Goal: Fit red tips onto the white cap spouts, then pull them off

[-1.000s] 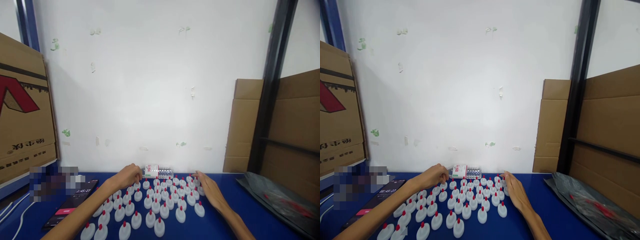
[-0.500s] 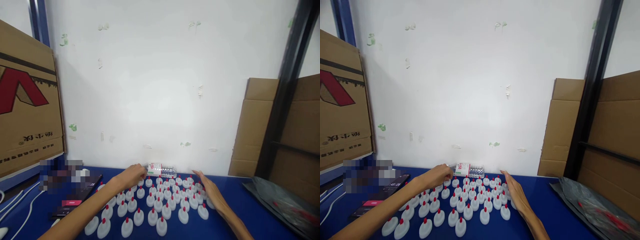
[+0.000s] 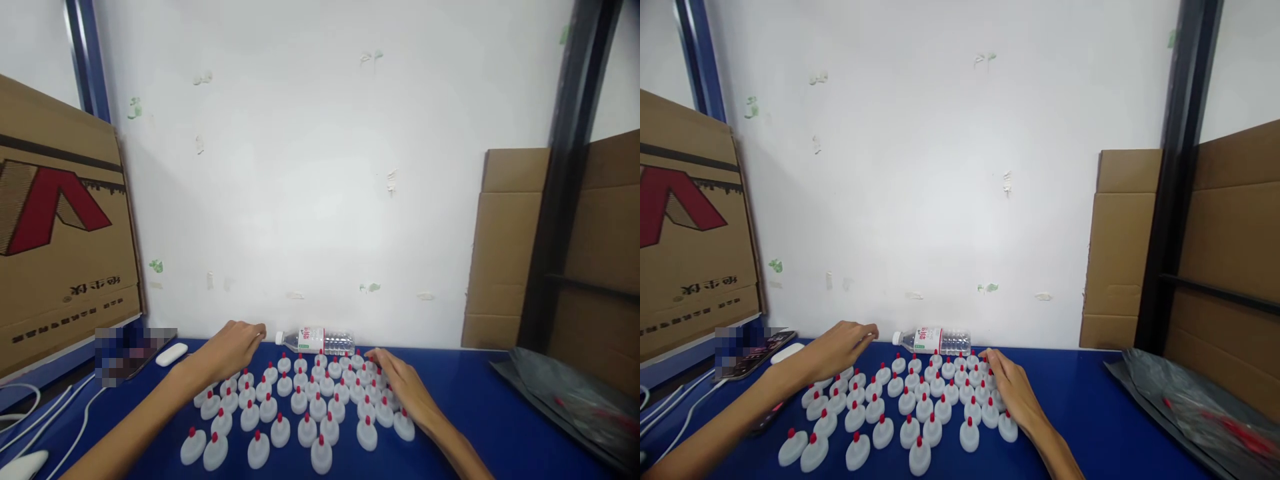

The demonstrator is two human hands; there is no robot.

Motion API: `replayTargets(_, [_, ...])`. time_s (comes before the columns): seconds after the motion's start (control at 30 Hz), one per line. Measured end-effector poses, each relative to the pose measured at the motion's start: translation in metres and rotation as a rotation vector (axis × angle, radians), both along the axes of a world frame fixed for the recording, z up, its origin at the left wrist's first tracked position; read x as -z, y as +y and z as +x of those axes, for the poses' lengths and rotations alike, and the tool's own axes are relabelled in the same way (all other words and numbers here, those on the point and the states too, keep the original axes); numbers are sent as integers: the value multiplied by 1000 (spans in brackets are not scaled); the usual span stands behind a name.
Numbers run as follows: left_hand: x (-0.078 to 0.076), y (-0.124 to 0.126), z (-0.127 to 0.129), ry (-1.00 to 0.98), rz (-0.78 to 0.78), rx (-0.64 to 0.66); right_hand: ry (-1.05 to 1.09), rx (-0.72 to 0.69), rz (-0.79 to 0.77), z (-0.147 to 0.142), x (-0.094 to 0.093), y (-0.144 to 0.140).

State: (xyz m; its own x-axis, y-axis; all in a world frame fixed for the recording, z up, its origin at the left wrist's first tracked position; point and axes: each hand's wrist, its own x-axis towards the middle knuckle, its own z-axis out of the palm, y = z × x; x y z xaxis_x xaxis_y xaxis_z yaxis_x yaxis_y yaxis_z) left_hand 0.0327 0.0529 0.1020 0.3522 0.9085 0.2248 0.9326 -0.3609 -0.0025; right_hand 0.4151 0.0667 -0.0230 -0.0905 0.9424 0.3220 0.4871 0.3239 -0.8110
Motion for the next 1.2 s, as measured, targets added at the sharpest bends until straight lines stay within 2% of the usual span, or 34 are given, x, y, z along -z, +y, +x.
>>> replayTargets(0.1, [12,-18,-20,-68,77,-79,-3,-16,27,-7,-2,-2])
replayTargets(0.2, [37,-29,-34,-159,100,-176,-1,-24,60,-13,-3,-4])
replayTargets(0.33, [71,-35,-37,-266,103,-267,-7,-18,82,-21,-3,-7])
replayTargets(0.43, [85,-36,-36,-352,90,-303,-11,-8,74,-27,-2,-9])
replayTargets(0.63, [94,-32,-33,-548,66,-299,5,-6,37,-40,0,-13])
replayTargets(0.8, [98,-38,-8,-670,73,-258,12,-50,1,-49,5,-16])
replayTargets(0.93, [99,-44,7,-749,77,-236,66,-6,-52,-44,11,-10])
replayTargets(1.07, [98,-50,5,-827,84,-243,131,74,-45,-30,17,0])
replayTargets(1.2, [97,-49,-5,-908,44,-242,162,67,-108,-24,23,5])
